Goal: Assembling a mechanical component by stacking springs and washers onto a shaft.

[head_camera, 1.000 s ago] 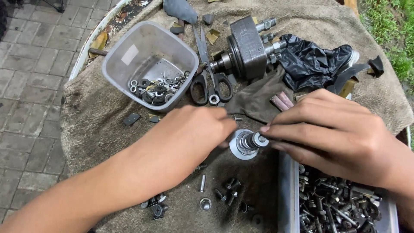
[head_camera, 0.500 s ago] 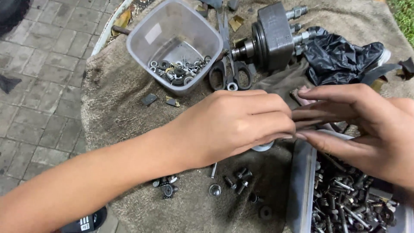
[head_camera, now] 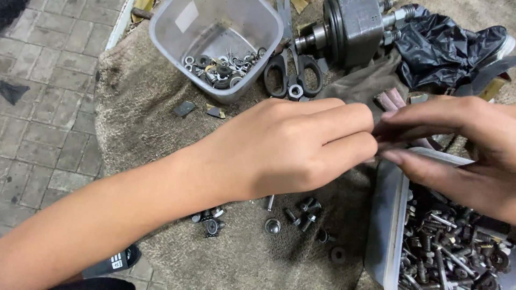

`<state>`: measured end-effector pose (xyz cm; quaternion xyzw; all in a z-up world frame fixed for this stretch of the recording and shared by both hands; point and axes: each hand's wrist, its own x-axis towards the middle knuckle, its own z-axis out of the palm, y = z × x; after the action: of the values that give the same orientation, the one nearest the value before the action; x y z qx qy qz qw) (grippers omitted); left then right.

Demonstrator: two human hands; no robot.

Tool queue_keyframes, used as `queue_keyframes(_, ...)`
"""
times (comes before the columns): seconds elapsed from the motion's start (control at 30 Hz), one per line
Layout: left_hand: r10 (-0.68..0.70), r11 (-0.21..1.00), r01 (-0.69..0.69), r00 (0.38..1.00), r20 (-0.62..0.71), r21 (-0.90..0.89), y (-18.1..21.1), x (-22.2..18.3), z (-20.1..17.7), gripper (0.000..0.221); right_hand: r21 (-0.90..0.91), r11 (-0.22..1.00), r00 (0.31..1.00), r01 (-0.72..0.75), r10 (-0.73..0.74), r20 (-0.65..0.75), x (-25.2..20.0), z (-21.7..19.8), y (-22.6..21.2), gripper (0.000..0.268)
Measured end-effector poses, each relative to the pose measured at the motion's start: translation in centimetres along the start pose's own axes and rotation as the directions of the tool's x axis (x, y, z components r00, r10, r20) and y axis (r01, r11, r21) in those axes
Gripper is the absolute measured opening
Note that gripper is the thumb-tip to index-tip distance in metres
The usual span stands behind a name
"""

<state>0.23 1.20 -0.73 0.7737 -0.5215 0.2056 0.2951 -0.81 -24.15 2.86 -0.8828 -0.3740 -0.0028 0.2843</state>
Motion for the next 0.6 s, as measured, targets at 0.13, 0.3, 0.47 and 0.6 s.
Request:
queue_keyframes(0.13, 0.097, 0.992, -0.088, 0.989, -0.109, 0.086, 0.4, -0.1, 0.3, 0.021, -0.047, 0.999, 0.999, 0.019, -0.018, 0.026, 0.3, -0.3, -0.1, 0.042)
queue_keyframes(0.3, -0.016, 0.998, 0.006, 0.985, -0.17, -0.06, 1.1, 0.2, 0.7, 0.021, -0.164, 0.984, 0.991, -0.064, 0.083, 0.107, -0.9, -0.4, 1.0, 0.054)
queue_keyframes(0.47, 0.096, 0.995, -0.088, 0.979, -0.18, 0.048, 1.1, 0.2, 0.3, 0.013, -0.09, 0.993, 0.991, 0.074, -0.063, 0.117, 0.6, -0.8, -0.2, 0.029)
queue_keyframes(0.6, -0.041, 0.991, 0.024, 0.991, -0.128, -0.131, 1.9, 0.3, -0.1, 0.024, -0.109, 0.982, 0.98, 0.154, -0.138, 0.145, 0.8, -0.9, -0.2, 0.016)
